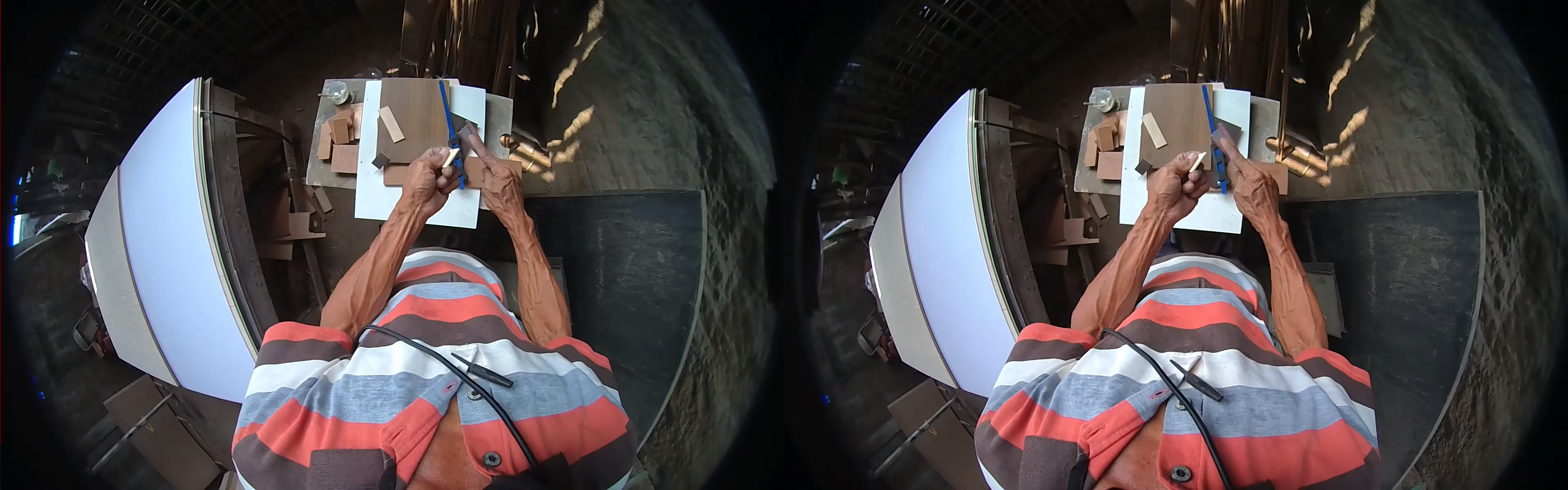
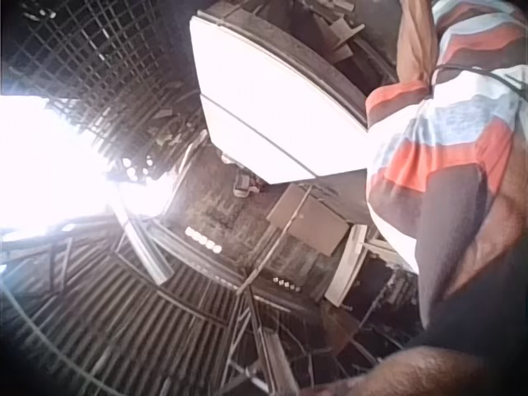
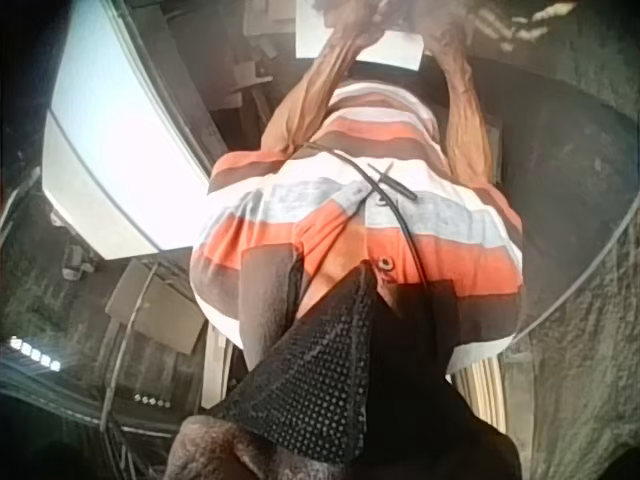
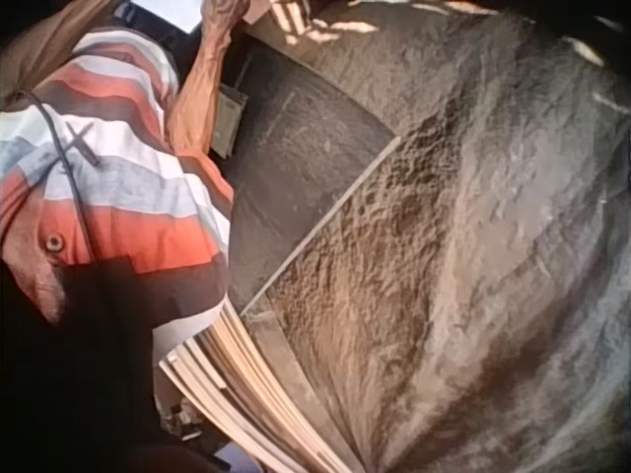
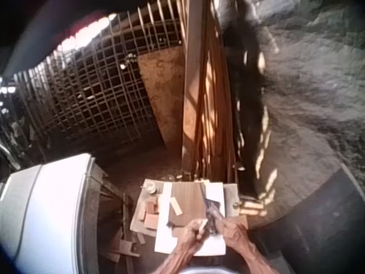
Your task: The person is assembling small wooden pieces on a workbench. They pick up individual pieces, align them, and apply glue to the edges before pressing them together to form a larger structure. The process involves repeated handling of small blocks and careful alignment of joints.
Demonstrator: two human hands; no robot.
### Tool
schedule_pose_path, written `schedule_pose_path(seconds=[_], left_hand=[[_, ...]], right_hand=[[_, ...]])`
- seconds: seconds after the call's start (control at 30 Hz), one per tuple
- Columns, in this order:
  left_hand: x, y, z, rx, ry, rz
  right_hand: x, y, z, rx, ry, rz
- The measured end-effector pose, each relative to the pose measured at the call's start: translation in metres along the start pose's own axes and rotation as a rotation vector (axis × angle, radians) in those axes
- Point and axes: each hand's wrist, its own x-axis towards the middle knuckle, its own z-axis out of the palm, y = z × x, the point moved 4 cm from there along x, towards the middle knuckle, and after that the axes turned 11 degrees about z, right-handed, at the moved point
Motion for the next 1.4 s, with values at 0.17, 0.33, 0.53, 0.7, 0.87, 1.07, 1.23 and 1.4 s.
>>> schedule_pose_path(seconds=[0.17, 0.33, 0.53, 0.7, 0.87, 1.07, 1.23, 1.4], left_hand=[[-0.018, 0.01, -0.003, -0.005, 0.068, -0.042], [-0.005, 0.01, -0.008, -0.036, 0.081, -0.008], [0.003, 0.001, -0.002, -0.032, 0.06, 0.04], [0.006, -0.001, -0.007, -0.022, -0.036, 0.04], [0.003, -0.003, -0.011, 0.022, 0.097, 0.098], [-0.002, -0.006, -0.002, 0.25, 0.15, 0.198], [-0.001, -0.013, -0.009, 0.363, 0.229, 0.254], [-0.014, -0.019, 0.007, 0.379, 0.255, 0.292]], right_hand=[[-0.024, -0.021, 0.015, 0.047, -0.069, -0.156], [-0.014, -0.014, -0.002, 0.03, -0.006, -0.106], [-0.001, 0.014, -0.002, 0.117, 0.041, 0.022], [-0.011, -0.003, 0.009, -0.082, -0.067, -0.094], [-0.012, -0.003, 0.001, 0.001, -0.063, -0.11], [0.0, 0.057, 0.0, 0.187, -0.055, 0.159], [-0.018, 0.004, -0.014, 0.092, 0.001, -0.189], [-0.015, 0.043, -0.006, 0.242, -0.05, 0.2]])
